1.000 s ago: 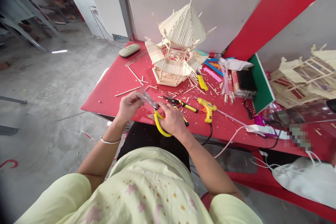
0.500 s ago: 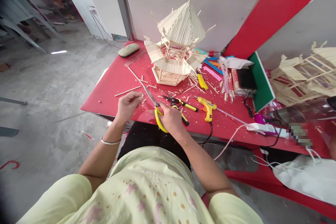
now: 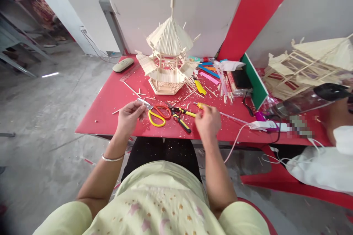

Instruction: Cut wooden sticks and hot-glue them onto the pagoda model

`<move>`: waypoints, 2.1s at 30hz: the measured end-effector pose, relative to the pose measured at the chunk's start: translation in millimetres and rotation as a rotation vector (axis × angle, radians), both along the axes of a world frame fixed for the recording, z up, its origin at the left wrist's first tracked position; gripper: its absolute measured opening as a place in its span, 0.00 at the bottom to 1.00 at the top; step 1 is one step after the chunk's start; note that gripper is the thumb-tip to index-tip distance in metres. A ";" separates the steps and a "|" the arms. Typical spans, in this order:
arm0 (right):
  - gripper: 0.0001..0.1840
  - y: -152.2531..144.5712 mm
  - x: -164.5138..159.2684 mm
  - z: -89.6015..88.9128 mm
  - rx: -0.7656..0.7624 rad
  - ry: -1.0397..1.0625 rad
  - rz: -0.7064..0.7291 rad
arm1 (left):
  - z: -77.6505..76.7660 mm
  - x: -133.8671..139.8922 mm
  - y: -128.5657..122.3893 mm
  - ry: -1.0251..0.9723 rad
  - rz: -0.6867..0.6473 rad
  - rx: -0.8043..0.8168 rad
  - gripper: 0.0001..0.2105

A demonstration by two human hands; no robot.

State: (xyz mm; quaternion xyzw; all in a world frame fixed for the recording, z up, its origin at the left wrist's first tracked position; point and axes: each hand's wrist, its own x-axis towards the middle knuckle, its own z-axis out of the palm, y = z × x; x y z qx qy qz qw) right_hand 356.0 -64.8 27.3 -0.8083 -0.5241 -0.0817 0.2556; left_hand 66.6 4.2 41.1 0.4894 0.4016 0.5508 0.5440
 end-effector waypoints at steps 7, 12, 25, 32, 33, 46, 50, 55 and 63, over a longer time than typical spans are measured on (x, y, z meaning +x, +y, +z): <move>0.24 -11.6 78.7 -19.7 -0.413 0.324 -0.131 | 17.3 6.2 7.9 -0.013 0.093 -0.022 0.16; 0.16 -1.1 84.8 -23.2 -0.283 0.591 -0.121 | 33.8 1.6 18.1 0.031 0.121 0.024 0.16; 0.12 8.7 10.2 79.8 0.479 0.891 0.409 | 65.8 -11.8 65.6 0.335 0.165 0.194 0.12; 0.34 69.8 -50.5 107.4 0.418 0.071 0.294 | 78.2 -14.1 81.1 0.514 0.125 0.263 0.11; 0.35 78.5 -56.0 105.5 0.396 0.003 0.279 | 78.7 -13.6 82.9 0.540 0.135 0.275 0.11; 0.25 111.3 -73.5 90.3 0.253 -0.130 0.361 | 77.6 -5.7 95.4 0.602 0.105 0.324 0.15; 0.23 114.0 -74.4 90.7 0.271 -0.191 0.349 | 76.9 -4.9 98.0 0.603 0.087 0.304 0.16; 0.23 114.7 -75.1 91.5 0.261 -0.176 0.365 | 74.1 -5.0 101.0 0.594 0.071 0.283 0.15; 0.24 115.8 -75.3 91.5 0.185 -0.140 0.361 | 73.8 -5.1 103.8 0.598 0.049 0.292 0.16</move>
